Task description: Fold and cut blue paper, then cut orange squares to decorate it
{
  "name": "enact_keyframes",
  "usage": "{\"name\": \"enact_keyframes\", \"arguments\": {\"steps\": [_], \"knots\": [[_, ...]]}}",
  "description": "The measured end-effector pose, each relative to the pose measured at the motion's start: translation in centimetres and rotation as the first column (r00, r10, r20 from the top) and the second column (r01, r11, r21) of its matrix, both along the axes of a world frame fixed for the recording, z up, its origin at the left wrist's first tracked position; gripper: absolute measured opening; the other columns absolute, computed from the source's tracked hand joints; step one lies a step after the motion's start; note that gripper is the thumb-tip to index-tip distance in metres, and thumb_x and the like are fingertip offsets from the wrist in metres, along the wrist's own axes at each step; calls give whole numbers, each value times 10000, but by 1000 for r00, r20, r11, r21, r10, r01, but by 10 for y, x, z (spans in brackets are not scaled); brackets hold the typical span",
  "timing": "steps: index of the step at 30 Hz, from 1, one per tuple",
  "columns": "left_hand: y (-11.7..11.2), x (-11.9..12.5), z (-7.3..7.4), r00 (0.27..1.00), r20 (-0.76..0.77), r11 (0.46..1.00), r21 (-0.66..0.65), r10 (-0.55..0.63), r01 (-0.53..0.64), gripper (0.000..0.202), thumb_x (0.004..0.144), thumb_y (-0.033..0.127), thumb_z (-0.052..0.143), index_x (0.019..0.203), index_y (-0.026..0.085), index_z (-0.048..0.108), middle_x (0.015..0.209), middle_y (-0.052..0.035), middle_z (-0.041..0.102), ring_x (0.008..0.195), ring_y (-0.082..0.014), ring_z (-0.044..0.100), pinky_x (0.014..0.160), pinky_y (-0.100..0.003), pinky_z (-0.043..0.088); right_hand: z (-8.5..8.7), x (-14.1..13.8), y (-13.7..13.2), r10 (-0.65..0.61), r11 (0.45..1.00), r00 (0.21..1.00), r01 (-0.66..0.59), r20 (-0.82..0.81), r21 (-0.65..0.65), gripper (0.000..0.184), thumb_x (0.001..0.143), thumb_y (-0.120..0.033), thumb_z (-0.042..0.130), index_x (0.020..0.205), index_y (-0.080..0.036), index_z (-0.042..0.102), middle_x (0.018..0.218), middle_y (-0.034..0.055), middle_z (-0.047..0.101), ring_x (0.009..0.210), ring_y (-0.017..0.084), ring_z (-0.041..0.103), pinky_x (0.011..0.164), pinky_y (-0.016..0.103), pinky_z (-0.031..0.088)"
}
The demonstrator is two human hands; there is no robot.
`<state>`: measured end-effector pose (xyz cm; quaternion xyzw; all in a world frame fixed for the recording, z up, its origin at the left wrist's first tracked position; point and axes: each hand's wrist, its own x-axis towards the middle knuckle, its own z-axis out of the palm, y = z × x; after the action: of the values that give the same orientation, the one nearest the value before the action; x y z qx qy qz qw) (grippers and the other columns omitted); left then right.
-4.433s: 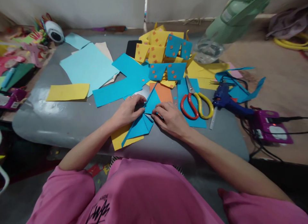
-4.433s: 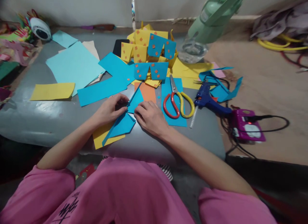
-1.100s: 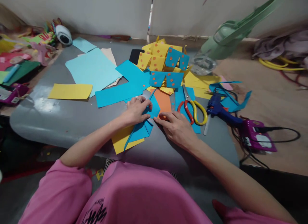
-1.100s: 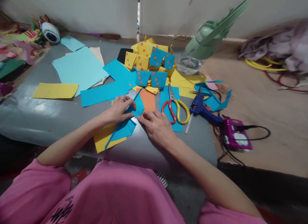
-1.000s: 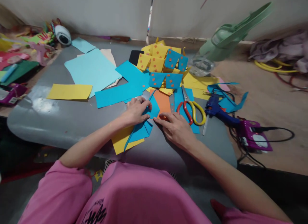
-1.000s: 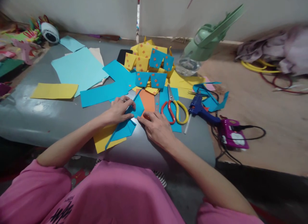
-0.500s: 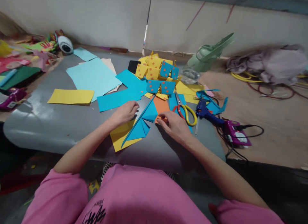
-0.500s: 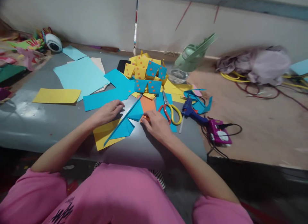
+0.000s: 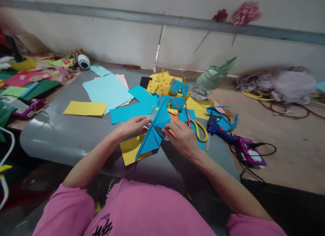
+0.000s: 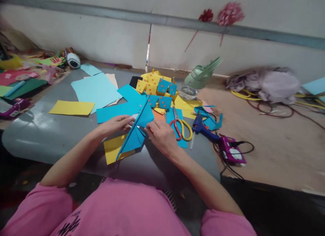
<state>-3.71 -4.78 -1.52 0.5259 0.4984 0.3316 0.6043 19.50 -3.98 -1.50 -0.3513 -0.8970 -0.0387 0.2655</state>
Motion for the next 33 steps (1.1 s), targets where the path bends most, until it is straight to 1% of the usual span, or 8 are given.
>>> {"name": "enact_keyframes", "arguments": {"steps": [5, 9, 14, 16, 19, 23, 27, 33], "knots": [[-3, 10, 20, 978, 205, 999, -48, 24, -15, 463, 728, 568, 780, 813, 202, 509, 614, 88, 426, 528, -56, 454, 560, -210, 423, 15, -3, 5, 35, 999, 990, -35, -140, 6, 173, 1000, -303, 527, 1023, -226, 679, 959, 95, 695, 947, 247, 646, 835, 382, 515], [0, 13, 23, 961, 239, 990, -32, 141, -137, 432, 746, 512, 784, 929, 199, 550, 727, 35, 612, 622, -92, 616, 615, -229, 492, 25, 4, -4, 101, 993, 962, -82, -255, 83, 276, 964, -290, 546, 1216, -244, 647, 1192, 126, 665, 1121, 281, 618, 953, 460, 502], [3, 20, 7, 950, 290, 993, -58, 116, -104, 273, 851, 385, 699, 982, 198, 549, 913, -30, 718, 749, -123, 702, 733, -273, 544, 16, 7, -13, 344, 938, 939, -344, -17, -37, 412, 954, -346, 529, 1352, -246, 574, 1345, 128, 627, 1225, 290, 570, 996, 488, 492], [3, 22, 2, 967, 220, 992, -33, 128, -124, 162, 899, 319, 627, 971, 193, 555, 911, -33, 713, 755, -116, 690, 750, -276, 542, 5, 9, -16, 251, 966, 968, -252, -21, -61, 400, 974, -390, 526, 1332, -217, 576, 1323, 152, 636, 1206, 292, 585, 980, 480, 504], [5, 17, 2, 990, 43, 986, 94, 134, -137, 76, 929, 254, 540, 918, 187, 576, 952, -49, 710, 830, -123, 679, 753, -265, 527, -10, 16, -25, -58, 997, 997, 55, -54, -60, 372, 981, -438, 541, 1243, -181, 605, 1094, 157, 713, 1027, 300, 670, 848, 441, 538], [14, 3, 6, 978, -145, 954, 281, 148, -103, 113, 927, 275, 516, 912, 197, 596, 982, -48, 712, 868, -143, 677, 781, -288, 518, -22, 19, -41, -280, 912, 955, 297, 100, -284, 526, 941, -576, 567, 1260, -158, 578, 834, 100, 737, 738, 274, 707, 585, 339, 483], [25, -3, 1, 958, -236, 942, 325, 164, -81, 154, 921, 315, 511, 960, 198, 603, 1051, -65, 705, 901, -161, 678, 782, -305, 513, -26, 9, -46, -292, 843, 952, 300, 87, -447, 591, 865, -497, 687, 1327, -163, 532, 846, 88, 729, 754, 268, 697, 552, 309, 447], [35, -12, -13, 953, -266, 954, 291, 148, -67, 388, 903, 504, 556, 1165, 221, 589, 1296, -108, 635, 1131, -219, 620, 903, -338, 508, -8, 20, -26, -266, 676, 944, 39, -195, -736, 517, 833, -393, 674, 1291, -204, 528, 810, 3, 662, 654, 173, 608, 588, 296, 459]]}}
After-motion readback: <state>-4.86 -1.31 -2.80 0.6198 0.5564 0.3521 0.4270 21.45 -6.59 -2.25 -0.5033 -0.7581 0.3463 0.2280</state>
